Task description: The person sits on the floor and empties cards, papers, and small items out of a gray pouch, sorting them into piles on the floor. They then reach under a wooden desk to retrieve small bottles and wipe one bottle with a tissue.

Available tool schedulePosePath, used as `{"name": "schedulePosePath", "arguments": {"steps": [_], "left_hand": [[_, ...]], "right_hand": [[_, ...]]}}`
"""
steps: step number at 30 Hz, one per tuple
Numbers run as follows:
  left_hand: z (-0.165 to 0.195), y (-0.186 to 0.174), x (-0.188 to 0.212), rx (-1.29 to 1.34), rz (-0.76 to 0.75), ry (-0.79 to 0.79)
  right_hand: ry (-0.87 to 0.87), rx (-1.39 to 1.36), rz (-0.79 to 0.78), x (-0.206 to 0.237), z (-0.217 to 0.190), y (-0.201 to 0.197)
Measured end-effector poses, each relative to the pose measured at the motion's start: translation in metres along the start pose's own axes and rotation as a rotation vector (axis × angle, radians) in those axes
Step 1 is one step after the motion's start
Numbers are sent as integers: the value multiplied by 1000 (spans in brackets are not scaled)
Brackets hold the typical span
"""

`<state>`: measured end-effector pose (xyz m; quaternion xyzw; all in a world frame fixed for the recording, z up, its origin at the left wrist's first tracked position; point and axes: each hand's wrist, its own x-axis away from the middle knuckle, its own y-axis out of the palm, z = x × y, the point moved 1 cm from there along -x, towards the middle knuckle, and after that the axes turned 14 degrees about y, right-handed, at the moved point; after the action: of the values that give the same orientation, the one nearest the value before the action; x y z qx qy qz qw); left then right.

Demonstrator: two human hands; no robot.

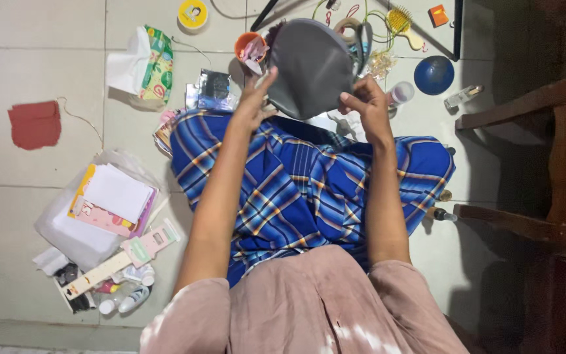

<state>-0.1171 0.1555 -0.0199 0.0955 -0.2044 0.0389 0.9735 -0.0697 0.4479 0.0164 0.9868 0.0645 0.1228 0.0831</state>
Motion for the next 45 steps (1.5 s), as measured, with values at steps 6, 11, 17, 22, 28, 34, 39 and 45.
{"name": "schedulePosePath", "arguments": {"steps": [6,11,17,22,28,34,39,45], "left_hand": [[-31,-32,-11,363,108,78],[-16,-48,-5,31,301,562],[-10,-69,7,41,179,761],[-7,-83,-5,201,47,677],[-26,-95,-26,176,57,545],[-49,-90,-27,-249,229,488],[-49,-59,4,-1081,245,926],[-47,14,29,-915,-238,943]], "right_hand": [[-349,491,214,-3,-22,29],[-701,556,405,-7,-40,67],[-365,487,112,-50,-8,74],[-15,402,115,-90,32,52],[96,317,125,-100,44,39],[333,651,64,-87,50,37],[433,581,174,-84,55,42],[443,402,69,-75,51,43]]}}
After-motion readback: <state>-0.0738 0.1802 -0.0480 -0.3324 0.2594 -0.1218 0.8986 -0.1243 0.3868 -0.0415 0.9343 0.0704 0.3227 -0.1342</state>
